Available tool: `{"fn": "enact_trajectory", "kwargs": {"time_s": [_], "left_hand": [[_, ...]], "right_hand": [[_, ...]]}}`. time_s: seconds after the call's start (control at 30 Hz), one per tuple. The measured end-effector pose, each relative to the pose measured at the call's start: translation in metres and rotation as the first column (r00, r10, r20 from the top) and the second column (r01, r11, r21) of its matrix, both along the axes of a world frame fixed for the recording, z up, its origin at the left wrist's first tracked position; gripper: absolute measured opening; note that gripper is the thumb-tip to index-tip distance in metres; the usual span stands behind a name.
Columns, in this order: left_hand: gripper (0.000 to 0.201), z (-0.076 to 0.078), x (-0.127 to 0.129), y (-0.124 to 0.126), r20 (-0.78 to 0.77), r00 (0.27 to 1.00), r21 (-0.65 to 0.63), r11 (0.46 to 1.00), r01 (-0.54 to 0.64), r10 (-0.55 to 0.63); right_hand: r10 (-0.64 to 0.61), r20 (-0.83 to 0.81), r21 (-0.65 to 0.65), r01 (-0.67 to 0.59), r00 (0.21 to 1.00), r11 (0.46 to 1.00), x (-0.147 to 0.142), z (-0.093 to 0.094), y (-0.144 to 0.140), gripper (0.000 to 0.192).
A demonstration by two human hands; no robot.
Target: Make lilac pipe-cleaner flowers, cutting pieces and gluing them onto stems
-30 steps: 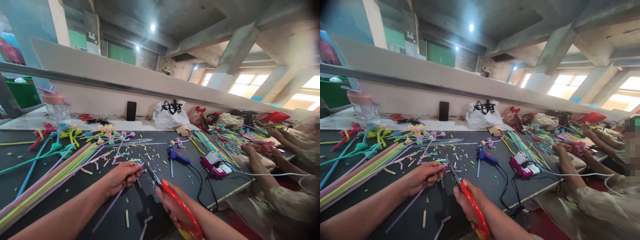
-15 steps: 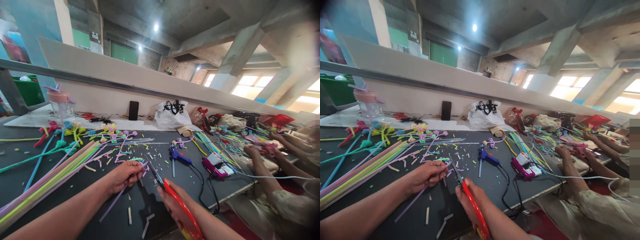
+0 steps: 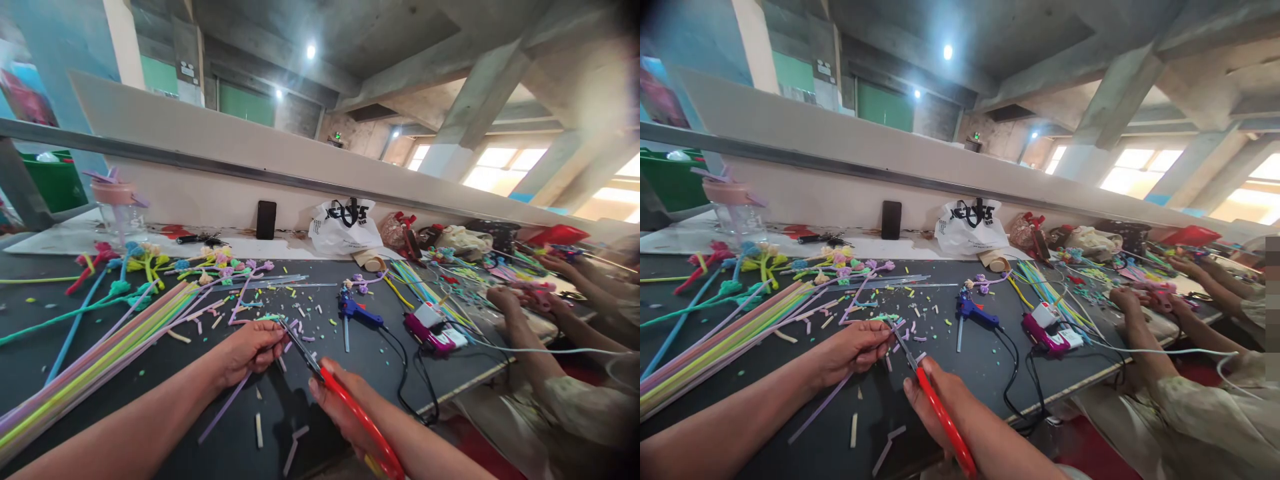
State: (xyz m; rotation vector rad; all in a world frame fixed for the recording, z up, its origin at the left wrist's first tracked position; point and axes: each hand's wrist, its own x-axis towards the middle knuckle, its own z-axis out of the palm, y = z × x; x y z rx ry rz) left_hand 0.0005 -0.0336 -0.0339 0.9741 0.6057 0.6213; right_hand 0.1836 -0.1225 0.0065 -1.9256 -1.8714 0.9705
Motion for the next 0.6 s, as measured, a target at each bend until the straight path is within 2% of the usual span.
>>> {"fn": "enact_trajectory", "kwargs": {"time_s": [0.1, 0.23, 0.4, 0.6], "left_hand": [[0.021, 0.0, -0.001, 0.0, 0.008, 1.0, -0.01, 1.0, 0.007, -0.007], [0.021, 0.001, -0.001, 0.0, 0.007, 1.0, -0.022, 1.0, 0.006, -0.006], [0.021, -0.001, 0.0, 0.001, 0.023, 1.0, -0.027, 1.0, -0.003, 0.003], [0.02, -0.003, 0.0, 0.001, 0.064, 0.998, -0.023, 1.0, 0.004, -0.002]], "right_hand": [[0.043, -0.003, 0.077, -0.043, 0.999, 0.996, 0.0, -0.003, 0.001, 0.02], [0.03, -0.031, 0.115, -0.026, 0.999, 0.993, 0.001, -0.007, 0.002, 0.021], [-0.027, 0.03, 0.11, 0.023, 0.999, 0.994, 0.001, -0.015, 0.004, 0.011], [-0.124, -0.02, 0.074, 0.125, 0.992, 0.989, -0.006, -0.009, 0.0, 0.012]]}}
